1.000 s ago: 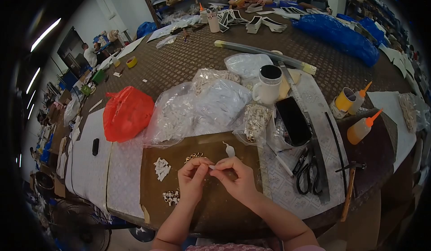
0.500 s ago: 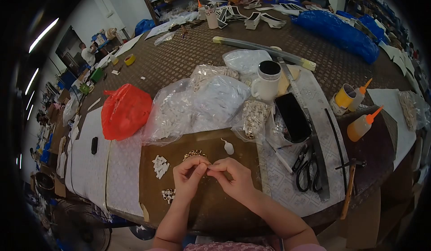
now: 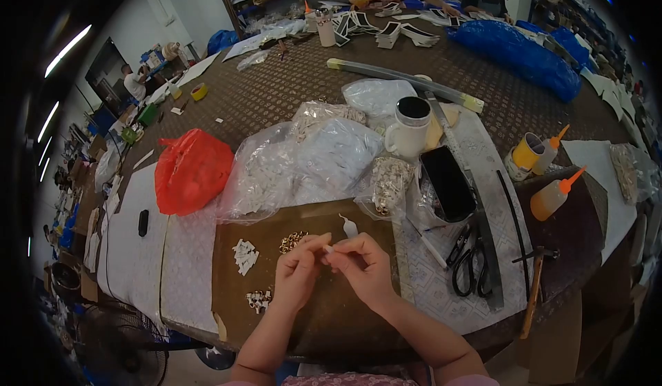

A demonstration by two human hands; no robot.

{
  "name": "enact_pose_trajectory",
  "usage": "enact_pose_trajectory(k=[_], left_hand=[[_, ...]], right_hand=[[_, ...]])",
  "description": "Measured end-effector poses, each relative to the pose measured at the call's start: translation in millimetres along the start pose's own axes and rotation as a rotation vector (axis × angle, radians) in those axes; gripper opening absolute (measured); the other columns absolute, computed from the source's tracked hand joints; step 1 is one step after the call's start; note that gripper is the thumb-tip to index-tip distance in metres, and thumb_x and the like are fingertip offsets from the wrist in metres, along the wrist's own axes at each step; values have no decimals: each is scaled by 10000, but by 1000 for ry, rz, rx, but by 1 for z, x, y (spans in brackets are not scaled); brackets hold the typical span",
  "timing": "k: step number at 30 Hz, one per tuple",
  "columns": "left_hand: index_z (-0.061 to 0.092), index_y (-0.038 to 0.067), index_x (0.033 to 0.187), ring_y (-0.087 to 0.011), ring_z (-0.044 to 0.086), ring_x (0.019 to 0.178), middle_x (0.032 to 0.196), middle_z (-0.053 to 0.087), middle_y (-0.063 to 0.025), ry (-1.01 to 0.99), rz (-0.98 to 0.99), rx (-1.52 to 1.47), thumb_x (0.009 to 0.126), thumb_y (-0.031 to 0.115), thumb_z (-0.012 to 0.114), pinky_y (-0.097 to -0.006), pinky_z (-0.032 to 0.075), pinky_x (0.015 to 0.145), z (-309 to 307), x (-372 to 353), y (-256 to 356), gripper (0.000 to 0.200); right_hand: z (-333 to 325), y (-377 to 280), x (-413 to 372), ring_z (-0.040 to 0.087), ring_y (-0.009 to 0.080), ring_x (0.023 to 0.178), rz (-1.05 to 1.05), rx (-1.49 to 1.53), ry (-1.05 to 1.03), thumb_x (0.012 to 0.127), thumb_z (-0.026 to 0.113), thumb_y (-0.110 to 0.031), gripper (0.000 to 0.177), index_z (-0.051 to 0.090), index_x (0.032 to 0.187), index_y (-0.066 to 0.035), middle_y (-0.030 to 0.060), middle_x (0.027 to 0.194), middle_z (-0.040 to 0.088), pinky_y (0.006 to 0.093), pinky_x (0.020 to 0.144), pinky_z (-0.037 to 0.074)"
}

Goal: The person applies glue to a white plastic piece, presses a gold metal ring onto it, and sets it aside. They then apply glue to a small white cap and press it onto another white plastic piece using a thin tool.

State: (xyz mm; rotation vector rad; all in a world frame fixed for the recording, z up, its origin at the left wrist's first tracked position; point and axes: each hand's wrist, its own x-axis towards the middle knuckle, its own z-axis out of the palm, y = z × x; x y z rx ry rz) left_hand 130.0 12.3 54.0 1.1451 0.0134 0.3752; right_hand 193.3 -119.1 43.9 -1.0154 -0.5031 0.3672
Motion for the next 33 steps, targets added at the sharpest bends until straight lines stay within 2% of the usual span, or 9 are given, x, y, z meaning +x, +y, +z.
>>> enact_pose_trajectory(k=[1,3,9,12,16,18,27,30,33], left_hand=[[621,-13,1103,-116,559,831,1018,578,-51,8,-15,-68,928,55,542,-248,463,756,1,1,2,204],[618,-8,1094,-116,566,829,1016,587,-52,24,-48,-203,938,67,527,-258,471,760,2,1,6,196],[624,-11,997,-119,588,872,986,617,-72,66,20,-30,909,11,555,-251,479,791,-6,-4,-2,114],[625,-19,1005,-122,599,883,964,630,-73,49,117,94,875,-36,586,-242,479,795,-3,-5,2,136],[636,-29,997,-125,610,872,968,640,-82,139,163,226,838,-70,619,-233,483,767,0,-8,-2,165],[645,-31,985,-123,613,864,974,643,-89,131,252,328,825,-77,633,-227,487,745,0,-7,-2,168],[661,-21,954,-116,618,801,934,656,-96,162,303,413,816,-73,640,-217,491,678,-2,-7,-6,149],[661,-14,957,-106,614,804,914,659,-92,159,384,557,820,-62,642,-218,491,679,-1,-6,-5,146],[667,-6,961,-123,623,802,893,662,-96,218,286,593,819,-67,634,-235,501,690,-1,-9,-8,158]], right_hand=[[-1,-1,1,623,143,819,40,114,-2,846,630,40,163,509,932,-26,96,924,628,258,699,522],[-4,-1,3,626,149,823,20,134,-62,851,624,34,167,497,935,-33,102,939,620,261,702,525],[0,4,-2,618,140,836,-66,-34,-67,835,640,45,185,500,931,-30,107,988,592,256,730,526],[-3,10,-4,611,128,848,-143,-176,-50,813,660,62,203,512,920,-27,104,994,586,244,744,518],[-3,9,-3,606,118,859,-231,-341,-26,792,682,68,213,529,909,-24,103,989,588,230,745,505],[-1,8,-3,606,117,847,-258,-355,-35,790,689,60,215,530,911,-22,104,984,589,229,739,502],[1,3,-3,615,126,811,-297,-401,-21,767,723,35,216,553,894,-8,111,934,614,229,707,498],[2,0,-2,617,128,809,-302,-420,-15,764,723,38,216,554,891,-6,111,926,618,231,707,501],[2,2,-2,620,131,818,-305,-444,-11,769,716,44,214,547,891,-7,113,938,615,233,716,508]])
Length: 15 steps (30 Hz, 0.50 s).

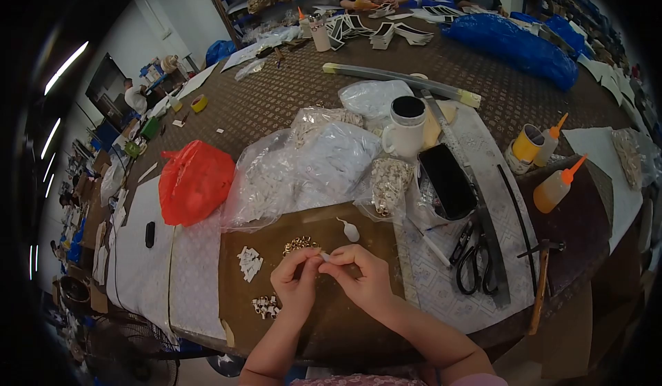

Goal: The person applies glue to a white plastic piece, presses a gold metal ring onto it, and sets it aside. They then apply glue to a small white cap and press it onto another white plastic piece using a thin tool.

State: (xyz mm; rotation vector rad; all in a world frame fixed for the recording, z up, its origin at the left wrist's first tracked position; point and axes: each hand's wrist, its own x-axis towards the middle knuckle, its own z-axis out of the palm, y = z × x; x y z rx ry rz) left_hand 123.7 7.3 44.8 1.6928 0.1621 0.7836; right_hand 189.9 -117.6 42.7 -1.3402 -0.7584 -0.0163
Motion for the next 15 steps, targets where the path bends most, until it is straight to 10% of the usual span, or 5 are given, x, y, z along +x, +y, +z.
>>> enact_pose_trajectory(k=[6,15], left_hand=[[670,7,1002,-177,642,822,1014,642,-140,33,302,195,820,-66,616,-261,516,713,3,9,11,203],[662,-17,989,-180,643,842,1017,639,-145,20,156,11,793,-65,653,-259,514,729,3,0,6,202]], right_hand=[[3,10,-6,624,136,848,92,154,50,799,677,60,219,515,926,-14,115,984,598,235,739,522],[-1,-1,-3,606,119,807,156,174,-9,842,641,30,261,518,1070,-3,84,975,575,230,708,517]])
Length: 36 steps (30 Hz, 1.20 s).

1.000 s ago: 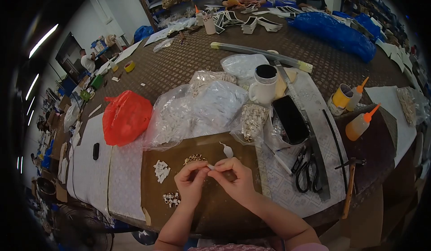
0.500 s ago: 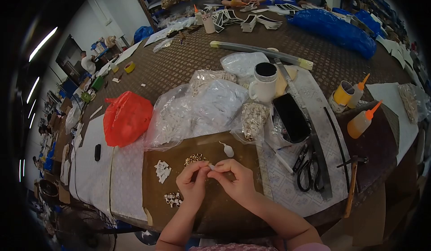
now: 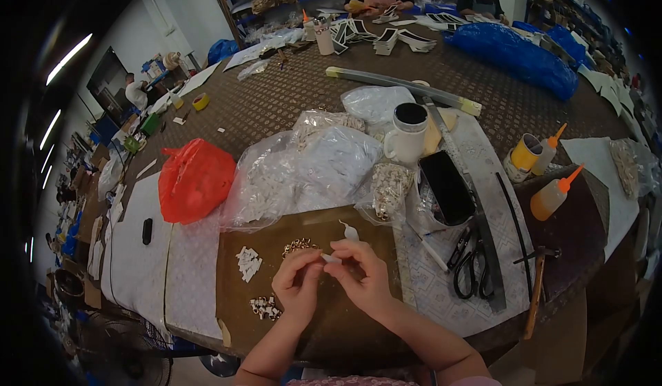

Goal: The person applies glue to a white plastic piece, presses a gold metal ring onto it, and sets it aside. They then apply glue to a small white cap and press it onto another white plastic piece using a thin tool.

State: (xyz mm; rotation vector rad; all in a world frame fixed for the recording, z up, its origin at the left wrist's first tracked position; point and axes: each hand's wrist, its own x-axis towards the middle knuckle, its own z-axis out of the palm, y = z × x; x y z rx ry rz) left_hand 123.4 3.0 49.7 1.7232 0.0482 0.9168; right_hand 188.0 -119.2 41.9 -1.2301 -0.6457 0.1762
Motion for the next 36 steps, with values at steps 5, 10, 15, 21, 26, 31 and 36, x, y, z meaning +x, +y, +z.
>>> enact_pose_trajectory(k=[5,10,15,21,26,31,36], left_hand=[[667,-15,966,-181,645,837,959,659,-135,37,-64,-63,774,-81,665,-261,514,724,1,-1,2,203],[675,-14,932,-192,648,830,907,670,-127,36,-12,-5,761,-77,681,-263,516,722,-1,-1,-1,182],[677,-12,923,-191,647,824,904,670,-125,30,-4,-15,762,-75,683,-266,521,707,-2,0,-1,174],[675,-15,923,-176,642,814,900,667,-123,46,-22,-29,778,-75,672,-265,520,700,-1,0,5,158],[670,-26,941,-179,639,818,910,664,-131,88,-12,-65,787,-76,665,-256,512,714,4,-5,3,163],[668,-28,967,-186,637,825,935,660,-143,72,7,-81,789,-82,657,-254,510,714,6,-9,0,187],[670,-27,987,-193,628,892,984,656,-149,-14,-18,-9,803,-63,648,-276,506,759,4,-5,11,189]], right_hand=[[-2,0,2,598,109,799,-41,-72,-68,853,631,16,336,538,1176,-2,69,989,573,221,705,510],[-3,-6,5,597,105,804,-26,-84,-112,857,628,9,331,555,1180,-6,67,991,579,214,702,501],[-3,-7,7,599,106,805,-15,-104,-147,862,625,1,278,571,1134,1,62,957,593,213,694,499],[0,-8,5,602,111,794,57,40,-125,869,621,-8,223,560,1083,9,70,946,599,225,695,508],[2,-2,0,610,95,851,97,124,-77,854,627,26,213,574,1059,10,59,960,623,220,738,509],[7,1,-4,613,95,849,37,77,4,841,639,34,210,575,1040,9,58,943,632,217,742,509],[5,-3,-3,613,91,842,11,60,45,837,647,29,194,574,1014,0,63,939,636,214,740,507]])
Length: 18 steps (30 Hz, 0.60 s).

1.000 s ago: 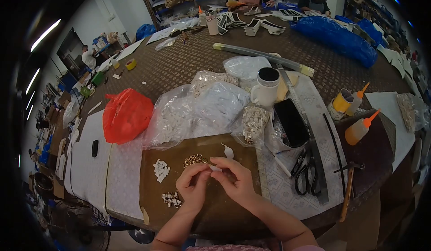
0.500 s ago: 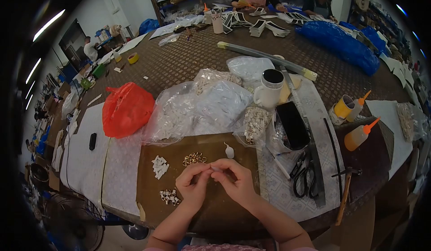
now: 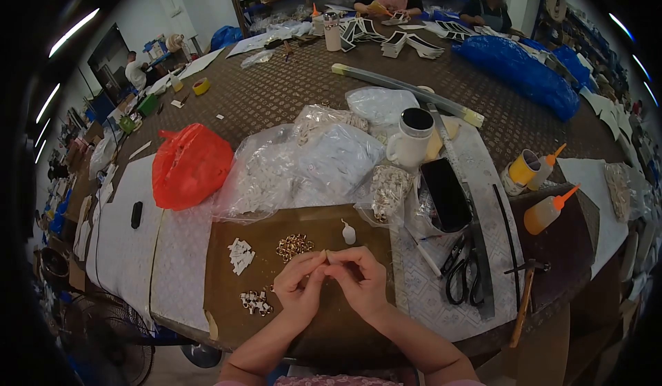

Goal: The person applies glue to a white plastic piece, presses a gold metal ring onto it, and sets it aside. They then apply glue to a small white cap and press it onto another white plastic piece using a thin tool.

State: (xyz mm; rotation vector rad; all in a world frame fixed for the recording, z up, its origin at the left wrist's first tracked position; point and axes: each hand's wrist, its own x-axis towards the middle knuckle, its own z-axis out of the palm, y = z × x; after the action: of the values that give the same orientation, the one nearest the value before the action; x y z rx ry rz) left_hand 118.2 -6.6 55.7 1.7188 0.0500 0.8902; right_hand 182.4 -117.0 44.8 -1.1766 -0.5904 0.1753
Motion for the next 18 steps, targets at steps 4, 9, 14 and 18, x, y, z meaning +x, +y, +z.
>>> enact_pose_trajectory(k=[4,9,14,18], left_hand=[[652,-22,1039,-195,592,1010,1107,623,-144,-66,-182,-318,884,48,595,-313,462,878,5,-2,-5,179],[621,1,1080,-198,576,1059,1216,572,-137,-13,-576,-955,947,155,532,-322,439,931,4,1,-9,222],[627,12,1022,-197,577,1063,1174,597,-143,6,-605,-877,935,144,553,-330,448,928,-4,3,-11,175],[636,1,996,-207,585,1052,1136,616,-139,12,-607,-857,913,116,583,-338,453,926,-4,1,-11,151]], right_hand=[[-2,0,0,604,116,840,-30,-46,59,856,619,30,169,530,993,-16,77,927,604,236,745,502],[0,8,0,604,143,884,-46,42,35,825,644,58,195,524,952,-28,92,960,601,257,782,496],[2,13,-1,606,162,915,-156,-74,-17,790,682,65,234,531,939,-34,108,981,603,263,778,506],[0,12,-1,616,177,921,-241,-207,-42,761,712,63,251,539,918,-32,115,980,611,266,768,515]])
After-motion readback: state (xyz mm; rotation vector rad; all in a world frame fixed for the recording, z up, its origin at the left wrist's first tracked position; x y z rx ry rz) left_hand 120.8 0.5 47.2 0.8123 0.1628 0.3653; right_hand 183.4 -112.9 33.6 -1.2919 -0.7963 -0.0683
